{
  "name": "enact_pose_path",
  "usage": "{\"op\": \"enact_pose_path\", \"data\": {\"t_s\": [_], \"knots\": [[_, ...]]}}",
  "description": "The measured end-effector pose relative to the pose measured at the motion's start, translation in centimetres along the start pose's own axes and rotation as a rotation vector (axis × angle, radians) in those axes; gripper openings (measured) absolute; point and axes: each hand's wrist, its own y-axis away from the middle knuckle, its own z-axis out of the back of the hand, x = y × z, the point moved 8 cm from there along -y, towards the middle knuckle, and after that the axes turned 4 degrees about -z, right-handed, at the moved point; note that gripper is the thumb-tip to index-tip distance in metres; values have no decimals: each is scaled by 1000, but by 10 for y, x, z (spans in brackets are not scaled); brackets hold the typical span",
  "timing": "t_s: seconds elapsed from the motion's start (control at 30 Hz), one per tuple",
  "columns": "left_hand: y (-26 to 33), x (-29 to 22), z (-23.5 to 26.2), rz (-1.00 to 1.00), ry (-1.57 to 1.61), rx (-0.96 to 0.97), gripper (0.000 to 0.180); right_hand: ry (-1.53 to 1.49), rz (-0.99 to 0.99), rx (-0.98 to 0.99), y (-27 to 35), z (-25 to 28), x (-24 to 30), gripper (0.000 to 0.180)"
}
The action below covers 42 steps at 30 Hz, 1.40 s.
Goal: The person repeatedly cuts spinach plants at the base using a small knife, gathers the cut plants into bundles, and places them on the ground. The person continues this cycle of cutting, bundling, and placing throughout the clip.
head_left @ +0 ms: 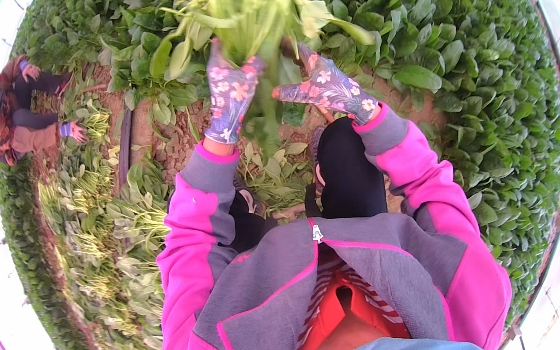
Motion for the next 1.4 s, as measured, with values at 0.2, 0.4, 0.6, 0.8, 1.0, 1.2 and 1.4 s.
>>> {"op": "enact_pose_path", "data": {"t_s": [0.2,0.4,0.6,0.8,1.0,1.2,1.4], "knots": [[56,-39,-33,-224,-451,491,93,-464,-117,63,3,-27,-16,48],[84,-30,-40,-179,-160,769,88,-592,-166,57,15,-23,-28,56],[127,-11,-47,-334,-129,926,51,179,-22,-86,3,26,-23,48],[94,-36,-11,27,397,867,35,126,-128,-117,2,49,-59,45],[18,-50,19,-454,-374,217,32,62,-240,53,6,39,-69,46],[23,-44,8,-586,-599,229,24,101,-232,138,9,26,-80,56],[3,-12,31,-182,-360,233,18,-8,-140,144,11,28,-73,49]]}}
